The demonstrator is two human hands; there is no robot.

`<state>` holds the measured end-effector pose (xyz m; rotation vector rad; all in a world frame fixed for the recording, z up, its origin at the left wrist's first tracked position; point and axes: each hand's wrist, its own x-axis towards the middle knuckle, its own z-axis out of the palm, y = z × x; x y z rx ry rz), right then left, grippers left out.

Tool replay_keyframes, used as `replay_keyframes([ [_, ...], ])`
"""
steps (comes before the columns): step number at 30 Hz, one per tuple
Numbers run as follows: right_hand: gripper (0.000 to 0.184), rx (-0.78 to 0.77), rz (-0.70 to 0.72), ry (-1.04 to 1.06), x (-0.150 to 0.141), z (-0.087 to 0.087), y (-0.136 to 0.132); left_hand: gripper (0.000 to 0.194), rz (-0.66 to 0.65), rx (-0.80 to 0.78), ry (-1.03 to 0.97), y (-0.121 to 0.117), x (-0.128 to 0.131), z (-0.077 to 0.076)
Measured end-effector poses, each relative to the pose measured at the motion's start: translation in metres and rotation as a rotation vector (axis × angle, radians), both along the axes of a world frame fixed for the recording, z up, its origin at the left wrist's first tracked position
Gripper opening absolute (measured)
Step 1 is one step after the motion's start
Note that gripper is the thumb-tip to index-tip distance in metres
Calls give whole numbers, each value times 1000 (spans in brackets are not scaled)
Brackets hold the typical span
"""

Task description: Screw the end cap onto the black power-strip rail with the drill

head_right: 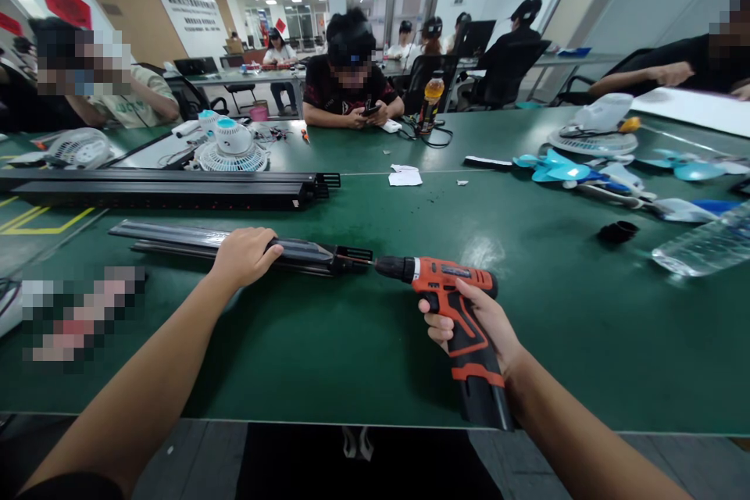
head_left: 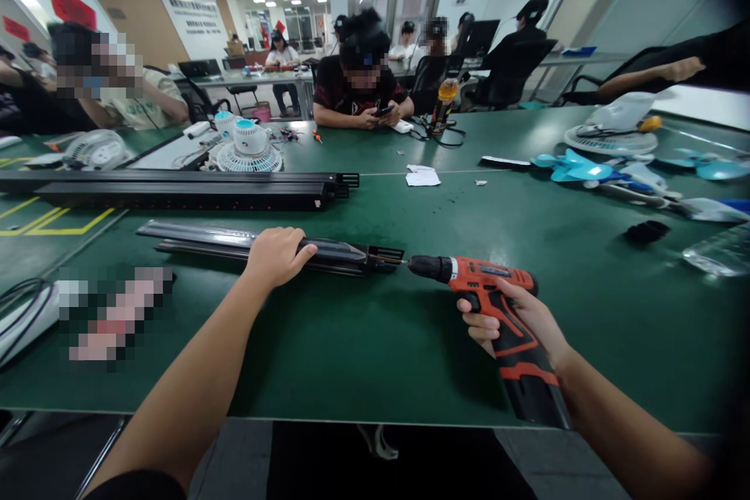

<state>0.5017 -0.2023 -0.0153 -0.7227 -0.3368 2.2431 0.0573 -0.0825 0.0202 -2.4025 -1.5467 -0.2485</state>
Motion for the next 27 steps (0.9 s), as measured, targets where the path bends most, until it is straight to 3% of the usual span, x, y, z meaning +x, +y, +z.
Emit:
replay_keyframes([
  [27,47,-33,-4,5,-2,5,-1,73,-8,30,-4,1,-2,-4],
])
